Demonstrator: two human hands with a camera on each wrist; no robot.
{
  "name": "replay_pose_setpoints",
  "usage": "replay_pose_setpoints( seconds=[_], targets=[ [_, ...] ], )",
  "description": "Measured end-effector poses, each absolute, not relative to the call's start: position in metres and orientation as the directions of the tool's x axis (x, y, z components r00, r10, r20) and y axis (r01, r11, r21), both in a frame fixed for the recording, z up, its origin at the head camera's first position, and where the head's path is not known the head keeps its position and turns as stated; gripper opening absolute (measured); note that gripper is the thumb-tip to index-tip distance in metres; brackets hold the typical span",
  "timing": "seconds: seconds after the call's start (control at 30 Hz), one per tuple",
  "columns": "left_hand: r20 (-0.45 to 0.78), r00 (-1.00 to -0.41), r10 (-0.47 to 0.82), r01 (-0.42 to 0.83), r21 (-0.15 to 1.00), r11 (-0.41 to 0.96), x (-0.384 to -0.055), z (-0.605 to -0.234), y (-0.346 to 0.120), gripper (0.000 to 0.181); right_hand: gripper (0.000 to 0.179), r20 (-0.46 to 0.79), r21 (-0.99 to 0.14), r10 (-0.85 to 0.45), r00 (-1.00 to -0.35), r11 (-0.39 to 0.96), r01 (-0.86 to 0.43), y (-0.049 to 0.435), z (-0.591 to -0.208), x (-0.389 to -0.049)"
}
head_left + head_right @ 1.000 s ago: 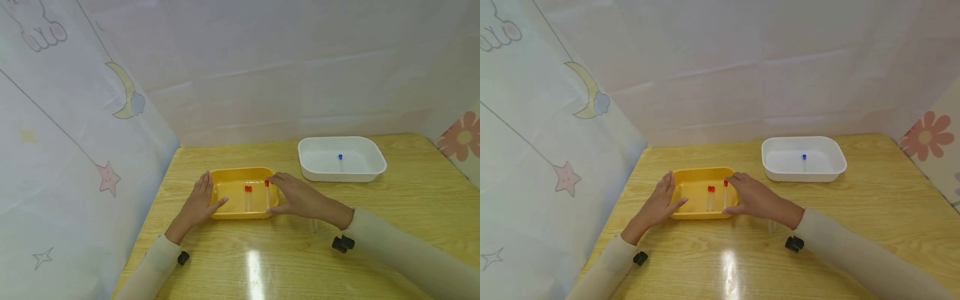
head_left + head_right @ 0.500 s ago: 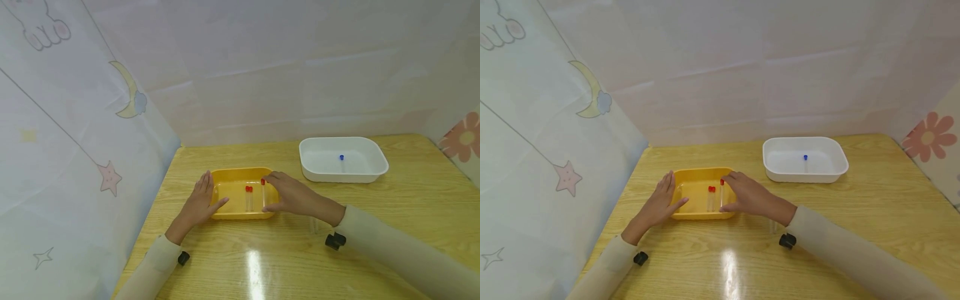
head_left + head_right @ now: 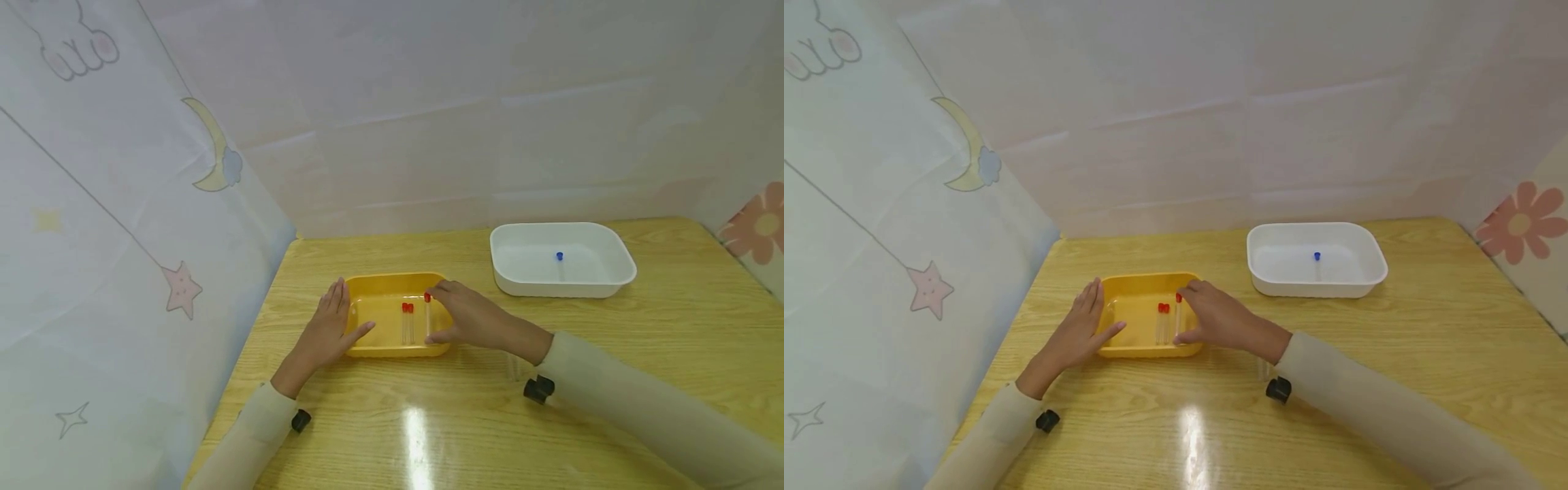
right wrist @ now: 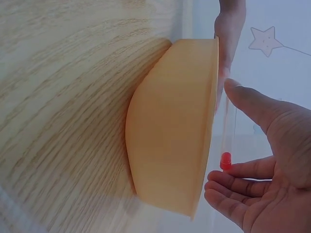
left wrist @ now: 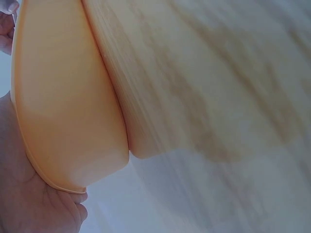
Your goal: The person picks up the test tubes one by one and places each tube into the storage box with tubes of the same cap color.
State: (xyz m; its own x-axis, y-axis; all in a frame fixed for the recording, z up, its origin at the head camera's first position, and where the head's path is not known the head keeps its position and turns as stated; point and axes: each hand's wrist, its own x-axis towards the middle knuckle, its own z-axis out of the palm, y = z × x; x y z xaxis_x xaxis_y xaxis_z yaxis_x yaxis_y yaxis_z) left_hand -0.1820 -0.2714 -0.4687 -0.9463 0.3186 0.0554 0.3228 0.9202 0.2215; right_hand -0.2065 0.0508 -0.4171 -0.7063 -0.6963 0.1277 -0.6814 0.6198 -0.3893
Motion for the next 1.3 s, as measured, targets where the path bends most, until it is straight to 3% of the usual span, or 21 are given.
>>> replay_pose_setpoints(
  seconds=[1.3],
  targets=[
    [0.052, -0.949, 0.312, 0.316, 0.223, 0.922, -0.183, -0.469, -0.271, 0.099, 0.088, 0.056, -0.325, -0.711, -0.701, 0.650, -0.686, 0.020, -0.430, -0.219]
  ],
)
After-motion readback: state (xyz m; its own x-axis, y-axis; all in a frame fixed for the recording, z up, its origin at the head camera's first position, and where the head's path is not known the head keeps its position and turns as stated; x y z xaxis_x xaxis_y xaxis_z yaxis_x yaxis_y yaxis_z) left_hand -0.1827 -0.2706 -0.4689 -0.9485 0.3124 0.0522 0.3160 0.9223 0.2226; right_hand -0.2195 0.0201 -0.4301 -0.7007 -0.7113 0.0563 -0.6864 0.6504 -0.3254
